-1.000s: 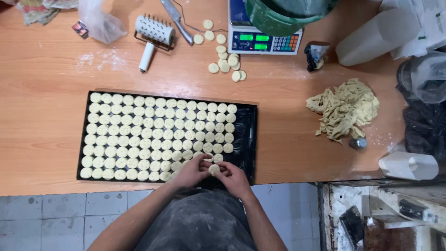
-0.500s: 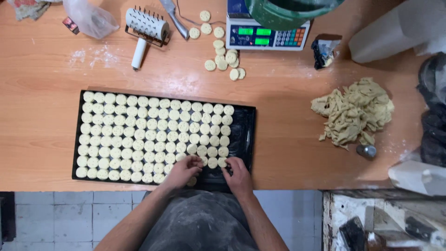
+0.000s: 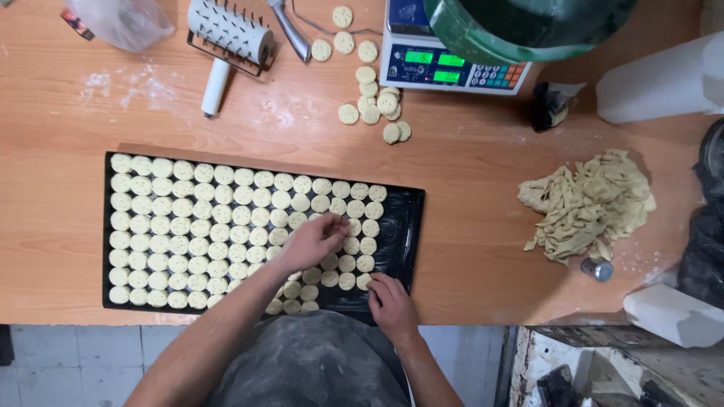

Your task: Placing small round pieces of dough onto a baking tray in an organized grid pattern.

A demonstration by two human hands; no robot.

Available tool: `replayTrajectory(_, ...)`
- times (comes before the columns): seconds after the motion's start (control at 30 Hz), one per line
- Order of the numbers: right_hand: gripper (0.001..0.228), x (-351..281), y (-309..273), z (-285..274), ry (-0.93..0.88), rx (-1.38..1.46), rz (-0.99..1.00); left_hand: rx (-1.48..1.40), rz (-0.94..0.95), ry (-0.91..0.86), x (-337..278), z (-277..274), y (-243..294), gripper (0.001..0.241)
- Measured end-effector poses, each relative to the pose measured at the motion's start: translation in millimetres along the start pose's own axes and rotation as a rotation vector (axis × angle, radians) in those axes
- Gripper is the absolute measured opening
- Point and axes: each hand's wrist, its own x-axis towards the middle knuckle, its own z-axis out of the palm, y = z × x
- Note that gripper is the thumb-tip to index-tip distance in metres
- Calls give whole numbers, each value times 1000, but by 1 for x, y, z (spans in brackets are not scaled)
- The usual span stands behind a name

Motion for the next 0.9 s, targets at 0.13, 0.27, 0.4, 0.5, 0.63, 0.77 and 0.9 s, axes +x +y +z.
replayTrajectory(0.13,23,7,-5,0,-50,-16,54,-31,7,-21,17,-4,6,31)
replayTrajectory(0.27,25,5,-3,-4,-19,-6,9,-101,71,19,33,-5,-13,30)
replayTrajectory(0.4,29,33,-5,-28,59,-86,71,65,88,150,58,-27,23,25)
replayTrajectory(0.5,35,117,-4,-51,168,-189,101,432,207,364,109,-51,44,35)
replayTrajectory(0.63,66,249,7,-59,172,-247,246,591,386,568,172,-49,59,57)
replayTrajectory(0.77,85,335,5,-45,244,-320,153,704,291,557,194,-39,87,53)
replayTrajectory(0.9,67,353,14,-27,253,-370,169,605,228,561,211,-25,71,44)
